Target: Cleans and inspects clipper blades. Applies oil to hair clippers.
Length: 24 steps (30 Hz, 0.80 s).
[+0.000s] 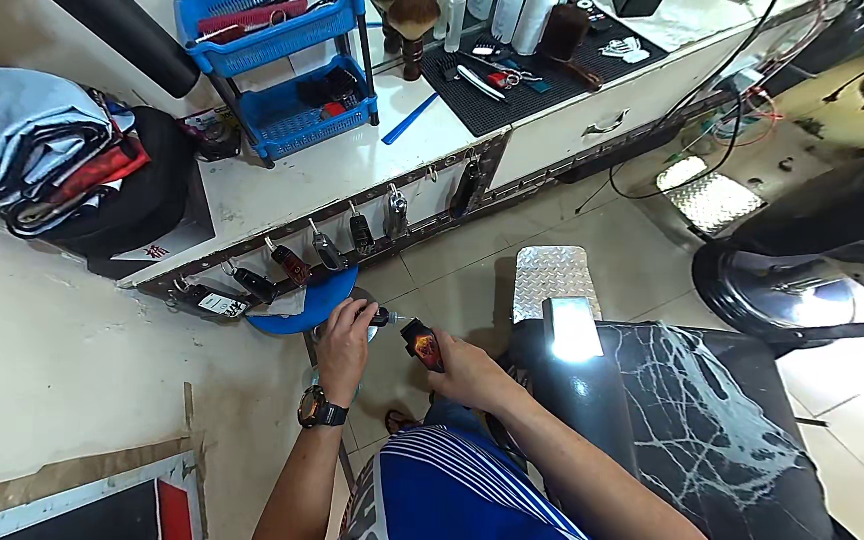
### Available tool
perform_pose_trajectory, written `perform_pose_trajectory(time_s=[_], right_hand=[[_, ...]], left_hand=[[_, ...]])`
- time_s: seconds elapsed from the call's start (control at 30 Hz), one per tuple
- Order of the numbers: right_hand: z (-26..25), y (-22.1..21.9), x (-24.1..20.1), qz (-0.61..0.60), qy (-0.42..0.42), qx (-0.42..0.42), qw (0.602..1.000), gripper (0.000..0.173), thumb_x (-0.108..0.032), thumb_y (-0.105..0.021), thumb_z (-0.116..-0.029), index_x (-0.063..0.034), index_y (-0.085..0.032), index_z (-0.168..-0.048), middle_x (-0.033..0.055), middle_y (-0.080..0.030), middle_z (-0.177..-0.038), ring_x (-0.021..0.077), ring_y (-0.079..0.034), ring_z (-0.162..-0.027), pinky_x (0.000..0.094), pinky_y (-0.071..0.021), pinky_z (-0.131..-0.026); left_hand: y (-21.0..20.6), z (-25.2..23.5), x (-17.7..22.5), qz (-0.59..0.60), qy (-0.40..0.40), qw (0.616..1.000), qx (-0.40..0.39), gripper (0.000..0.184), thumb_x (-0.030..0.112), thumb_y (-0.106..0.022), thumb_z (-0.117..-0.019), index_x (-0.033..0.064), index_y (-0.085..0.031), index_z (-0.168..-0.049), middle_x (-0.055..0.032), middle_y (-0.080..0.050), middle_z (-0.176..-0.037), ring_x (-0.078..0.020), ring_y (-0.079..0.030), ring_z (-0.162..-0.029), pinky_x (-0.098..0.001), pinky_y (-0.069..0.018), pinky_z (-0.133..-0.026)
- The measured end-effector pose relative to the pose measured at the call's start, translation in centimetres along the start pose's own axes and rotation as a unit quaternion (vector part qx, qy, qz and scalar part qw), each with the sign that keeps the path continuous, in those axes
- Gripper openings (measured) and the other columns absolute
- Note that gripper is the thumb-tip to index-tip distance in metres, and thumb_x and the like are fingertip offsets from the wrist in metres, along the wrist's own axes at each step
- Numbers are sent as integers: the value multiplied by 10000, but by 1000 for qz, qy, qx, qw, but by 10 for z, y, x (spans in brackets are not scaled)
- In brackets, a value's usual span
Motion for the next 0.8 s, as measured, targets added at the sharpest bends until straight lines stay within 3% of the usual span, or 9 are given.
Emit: perform_pose_trajectory(time_s=[0.8], right_hand=[[-2,12,11,-19,-18,9,1000,751,-341,-647,-910,-95,-345,-1553,153,-622,-1312,302,-634,-1181,516,-510,-995]], left_hand=[[9,12,2,-22,-2,1000,9,344,19,-584,-982,175,-731,-1251,-66,-660,-1345,-282,-532,-1369,-451,-491,-1081]])
Point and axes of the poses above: each hand's wrist, its own z-axis away from the middle knuckle, its own y-axis out of the back of the hand, x = y × z, the point moved 5 cm from there along -z, towards the middle knuckle
